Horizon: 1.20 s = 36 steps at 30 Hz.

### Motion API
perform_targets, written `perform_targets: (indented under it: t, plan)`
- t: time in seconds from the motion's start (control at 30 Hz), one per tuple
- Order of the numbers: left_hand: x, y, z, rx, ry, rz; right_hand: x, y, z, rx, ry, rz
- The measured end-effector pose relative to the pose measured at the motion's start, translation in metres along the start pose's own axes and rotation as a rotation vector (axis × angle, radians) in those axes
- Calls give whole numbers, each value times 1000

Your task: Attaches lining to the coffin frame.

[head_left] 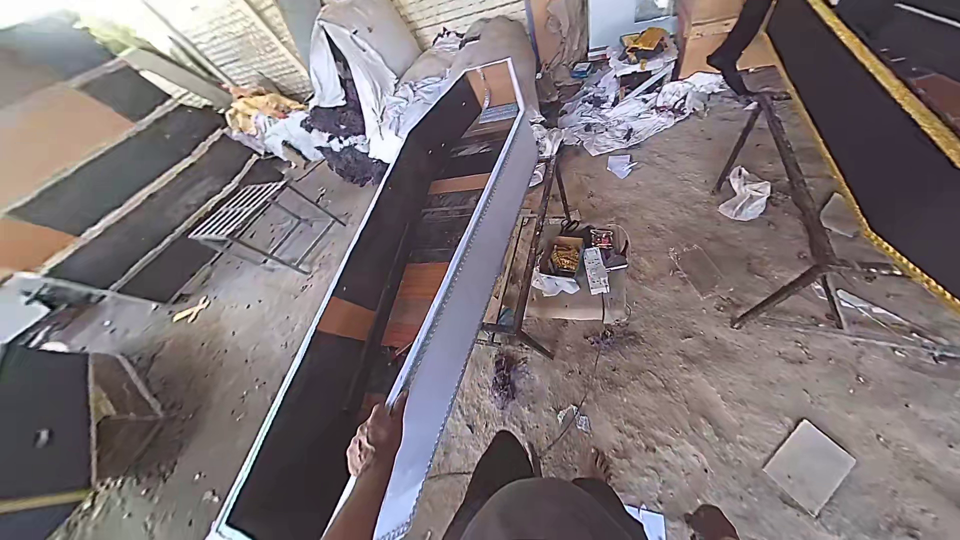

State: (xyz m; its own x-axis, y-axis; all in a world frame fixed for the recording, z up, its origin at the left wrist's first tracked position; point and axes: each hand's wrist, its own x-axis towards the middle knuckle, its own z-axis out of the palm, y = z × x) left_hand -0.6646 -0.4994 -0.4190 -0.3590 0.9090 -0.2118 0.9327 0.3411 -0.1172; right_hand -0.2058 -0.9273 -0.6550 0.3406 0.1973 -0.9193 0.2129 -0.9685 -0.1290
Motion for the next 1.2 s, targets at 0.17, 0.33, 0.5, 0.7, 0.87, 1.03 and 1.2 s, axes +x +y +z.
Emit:
perform_targets:
  t: [0.17,0.33,0.5,0.7,0.87,1.03,1.2]
  plan:
    - [-6,4,-15,-41,-92,3,4,-92,-33,82,61,-181]
    - [1,4,-28,-94,-214,-12,1,-175,-39,165,56,-235]
    - [11,-5,-29,-143,-332,35,-24,-227,-36,-132,16,-231]
    - [59,-46,-26,-818,-820,196,-32,-306,-56,-491,-137,-113]
    - [169,-51,18,-569,-797,-70,-28,-416,-88,-287,84,-287]
    - [200,-75,94,-163,-668,31,-62,-505,-87,-57,160,-402]
    - [214,-62,109,-112,-679,112,-51,-489,-70,-372,71,-459]
